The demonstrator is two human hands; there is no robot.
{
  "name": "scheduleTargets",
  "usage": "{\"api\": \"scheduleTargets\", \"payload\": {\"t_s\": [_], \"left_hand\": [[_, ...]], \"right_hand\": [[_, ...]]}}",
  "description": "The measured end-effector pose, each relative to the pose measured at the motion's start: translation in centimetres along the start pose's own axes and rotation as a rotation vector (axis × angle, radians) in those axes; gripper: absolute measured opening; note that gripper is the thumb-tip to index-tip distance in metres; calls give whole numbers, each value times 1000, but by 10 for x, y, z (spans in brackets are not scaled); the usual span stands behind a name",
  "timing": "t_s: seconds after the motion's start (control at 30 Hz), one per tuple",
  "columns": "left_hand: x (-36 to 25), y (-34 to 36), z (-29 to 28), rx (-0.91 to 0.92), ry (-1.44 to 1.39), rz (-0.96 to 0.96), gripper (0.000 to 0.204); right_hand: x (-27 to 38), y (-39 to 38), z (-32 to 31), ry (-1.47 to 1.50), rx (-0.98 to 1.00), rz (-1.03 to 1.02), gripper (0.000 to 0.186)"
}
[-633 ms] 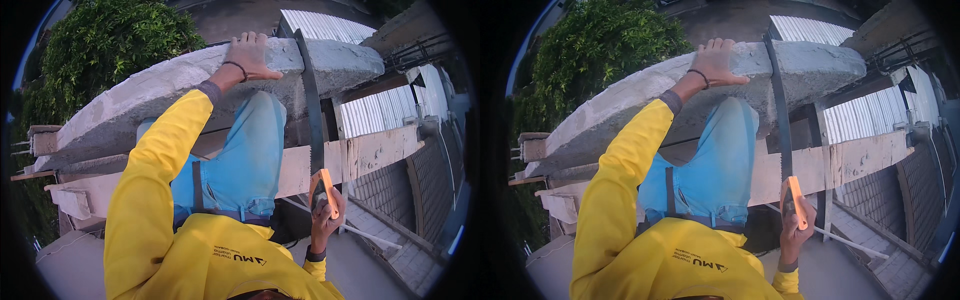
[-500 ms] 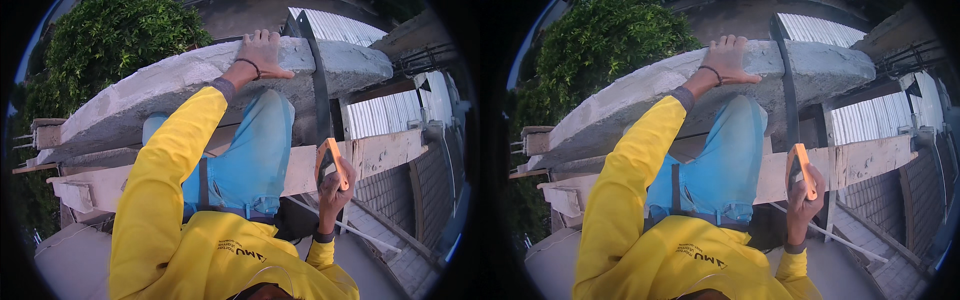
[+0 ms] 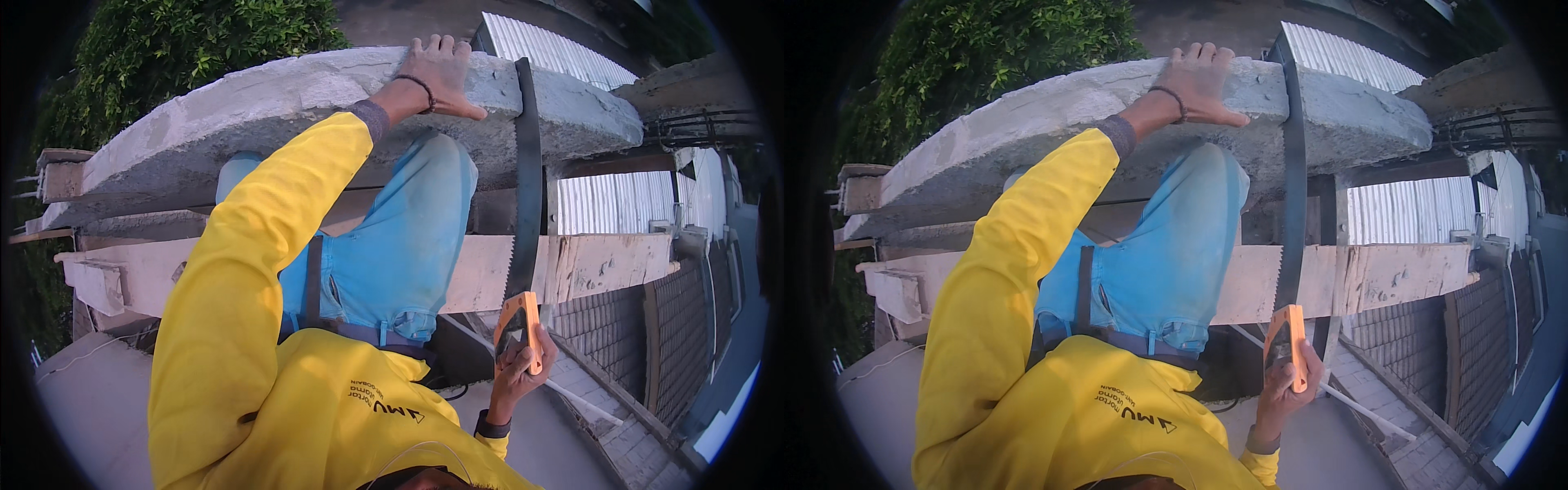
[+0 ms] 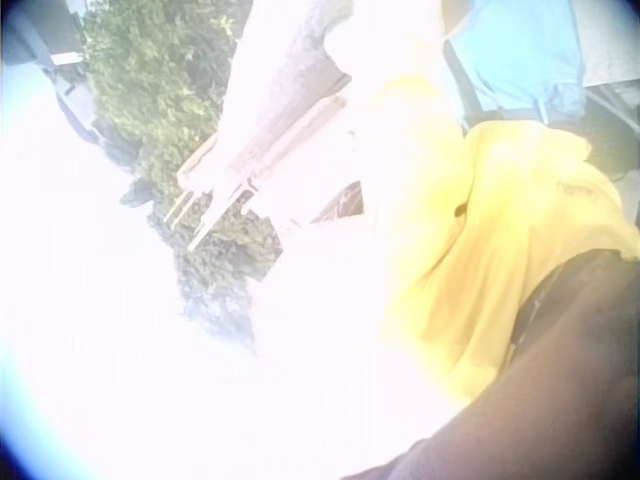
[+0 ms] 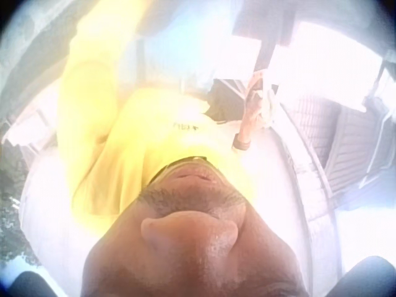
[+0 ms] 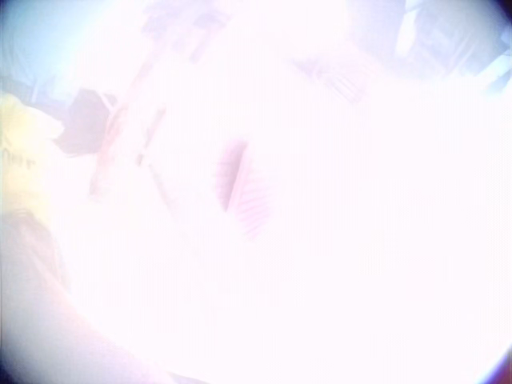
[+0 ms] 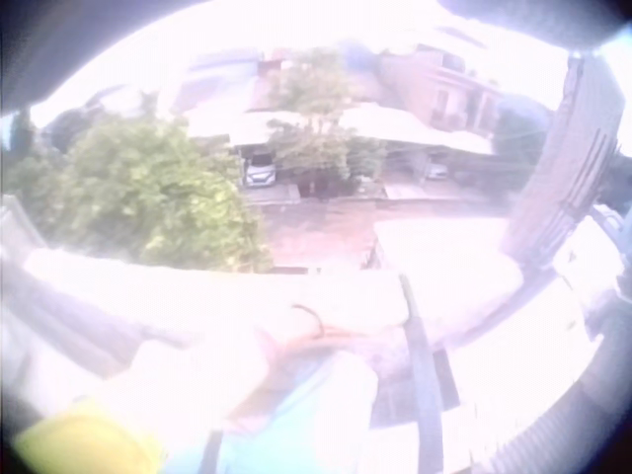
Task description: The person uses a hand saw to cut a concrete block resting on a wooden plank, then uses a hammer and chisel to split the block along the cut. The person removes the cut piece and continues sawing another section of the block.
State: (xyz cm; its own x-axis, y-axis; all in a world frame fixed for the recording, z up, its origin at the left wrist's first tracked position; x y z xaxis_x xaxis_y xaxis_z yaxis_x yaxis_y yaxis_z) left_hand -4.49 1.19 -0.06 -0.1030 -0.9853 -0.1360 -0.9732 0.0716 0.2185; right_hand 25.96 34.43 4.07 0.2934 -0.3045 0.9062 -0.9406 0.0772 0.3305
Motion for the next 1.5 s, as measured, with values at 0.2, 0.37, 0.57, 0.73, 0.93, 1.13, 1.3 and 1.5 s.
{"api": "scheduleTargets", "payload": {"t_s": [0.2,0.37,0.57,0.73,0.93,1.13,1.3,1.5], "left_hand": [[-2,-2,-6,-42,11,6,118],[2,-1,-5,-19,-24,33,116],[-1,4,-4,33,11,0,117],[-3,5,-11,-7,28,5,120],[2,-1,-2,-17,-27,21,120],[-2,0,0,-12,7,-11,118],[-2,2,-8,25,2,11,119],[5,3,2,-59,-12,61,118]], "right_hand": [[-117,147,104,41,42,-62,37],[-94,44,26,-112,72,134,37],[24,27,27,84,9,-34,45],[-59,160,115,-103,-25,-266,29],[-96,59,36,-156,71,12,34],[26,43,35,72,23,-28,41],[-52,165,117,-108,4,-203,30],[-101,41,28,-97,50,86,35]]}}
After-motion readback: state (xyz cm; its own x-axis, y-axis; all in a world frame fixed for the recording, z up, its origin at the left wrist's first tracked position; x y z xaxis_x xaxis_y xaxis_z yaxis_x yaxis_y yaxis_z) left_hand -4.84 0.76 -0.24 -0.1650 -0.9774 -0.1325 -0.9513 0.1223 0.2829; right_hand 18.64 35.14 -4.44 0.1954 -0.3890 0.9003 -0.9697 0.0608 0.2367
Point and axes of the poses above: each hand's wrist, its own y-axis towards the middle knuckle, its own z-axis out of the palm, x = y × z, the point moved 4 cm from there along y, towards the middle knuckle, and after that the axes turned 4 degrees about -z, right-handed, at the moved point
